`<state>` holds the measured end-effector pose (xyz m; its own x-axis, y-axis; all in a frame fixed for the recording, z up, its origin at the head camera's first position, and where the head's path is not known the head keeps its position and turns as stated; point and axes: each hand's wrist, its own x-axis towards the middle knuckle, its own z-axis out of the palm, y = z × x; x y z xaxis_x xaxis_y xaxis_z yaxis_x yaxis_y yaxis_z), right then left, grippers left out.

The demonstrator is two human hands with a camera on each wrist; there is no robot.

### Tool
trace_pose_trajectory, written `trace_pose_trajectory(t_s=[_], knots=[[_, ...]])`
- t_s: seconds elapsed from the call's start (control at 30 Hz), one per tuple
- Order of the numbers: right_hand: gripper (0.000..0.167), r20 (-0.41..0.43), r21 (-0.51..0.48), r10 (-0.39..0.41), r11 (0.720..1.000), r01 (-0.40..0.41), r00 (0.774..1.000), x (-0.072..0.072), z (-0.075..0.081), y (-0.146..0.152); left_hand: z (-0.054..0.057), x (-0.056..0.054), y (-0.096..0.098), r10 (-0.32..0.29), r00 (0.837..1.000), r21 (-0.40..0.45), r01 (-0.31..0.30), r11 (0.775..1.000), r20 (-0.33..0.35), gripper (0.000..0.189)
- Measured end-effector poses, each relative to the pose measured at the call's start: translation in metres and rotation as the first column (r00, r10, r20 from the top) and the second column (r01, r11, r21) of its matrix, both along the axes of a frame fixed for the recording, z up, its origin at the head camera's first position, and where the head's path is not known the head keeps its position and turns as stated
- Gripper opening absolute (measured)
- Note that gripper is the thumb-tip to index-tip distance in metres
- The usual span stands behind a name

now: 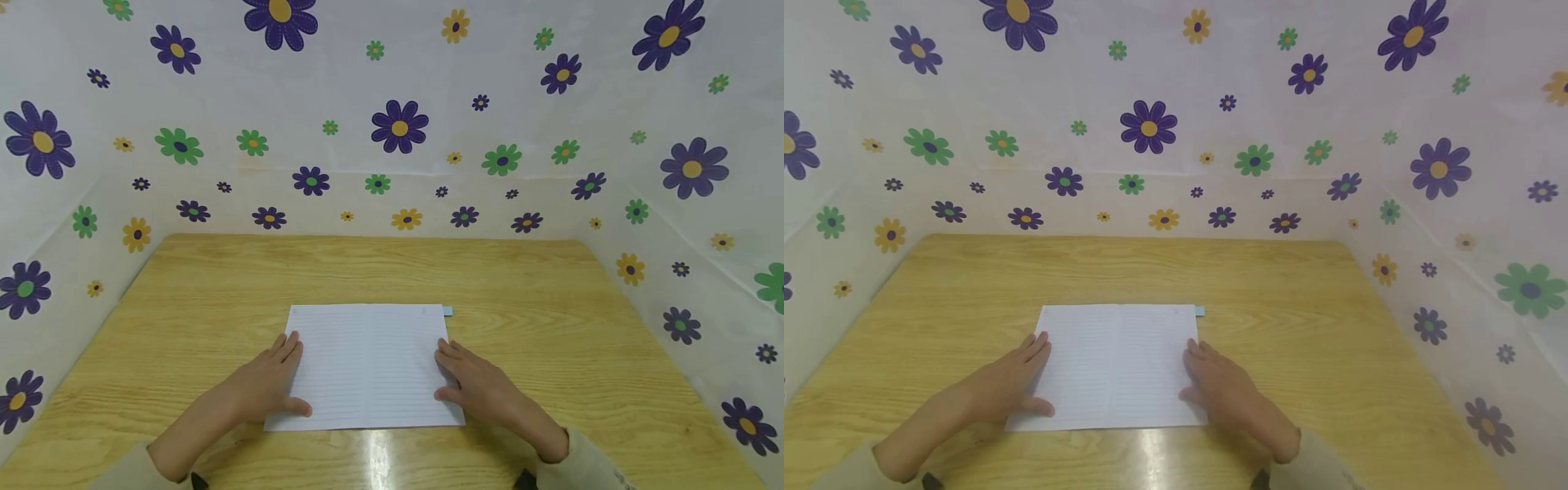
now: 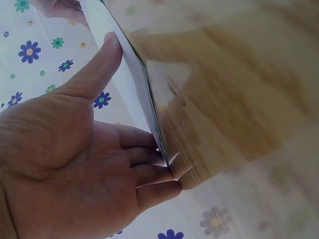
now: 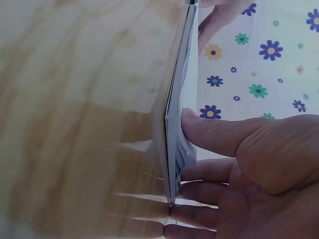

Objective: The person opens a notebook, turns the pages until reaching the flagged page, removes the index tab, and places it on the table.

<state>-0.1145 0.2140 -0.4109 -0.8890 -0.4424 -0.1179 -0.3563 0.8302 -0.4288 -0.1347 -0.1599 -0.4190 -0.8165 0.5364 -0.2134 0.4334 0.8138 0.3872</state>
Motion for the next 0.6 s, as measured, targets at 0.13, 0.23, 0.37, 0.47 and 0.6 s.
trace_pose_trajectory(t_s=[0.13, 0.23, 0.37, 0.47, 0.6], knots=[[0.057, -0.032, -0.006, -0.011, 1.0, 0.011, 0.999, -0.0008, -0.0013, -0.002, -0.0005, 0.0, 0.0001, -0.003, 1.0, 0.0, 0.003, 1.0, 0.003, 0.113], [0.05, -0.044, -0.012, -0.035, 0.999, 0.034, 0.998, -0.0013, -0.0013, -0.0054, -0.0004, 0.0002, -0.0003, -0.001, 1.0, 0.004, 0.001, 1.0, 0.007, 0.113], [0.039, -0.078, -0.045, -0.054, 0.998, 0.05, 0.996, -0.0022, -0.0005, -0.0085, 0.0, 0.0005, -0.0005, 0.0, 1.0, 0.01, 0.0, 1.0, 0.017, 0.114], [0.023, -0.117, -0.102, -0.047, 0.994, 0.035, 0.992, -0.003, -0.0006, -0.0086, 0.0001, 0.0009, -0.0004, -0.002, 1.0, 0.012, 0.002, 1.0, 0.022, 0.113], [0.022, -0.136, -0.18, -0.047, 0.983, 0.022, 0.99, -0.0032, -0.0026, -0.0078, 0.0005, 0.0013, -0.0002, -0.001, 1.0, 0.012, 0.001, 1.0, 0.021, 0.113]])
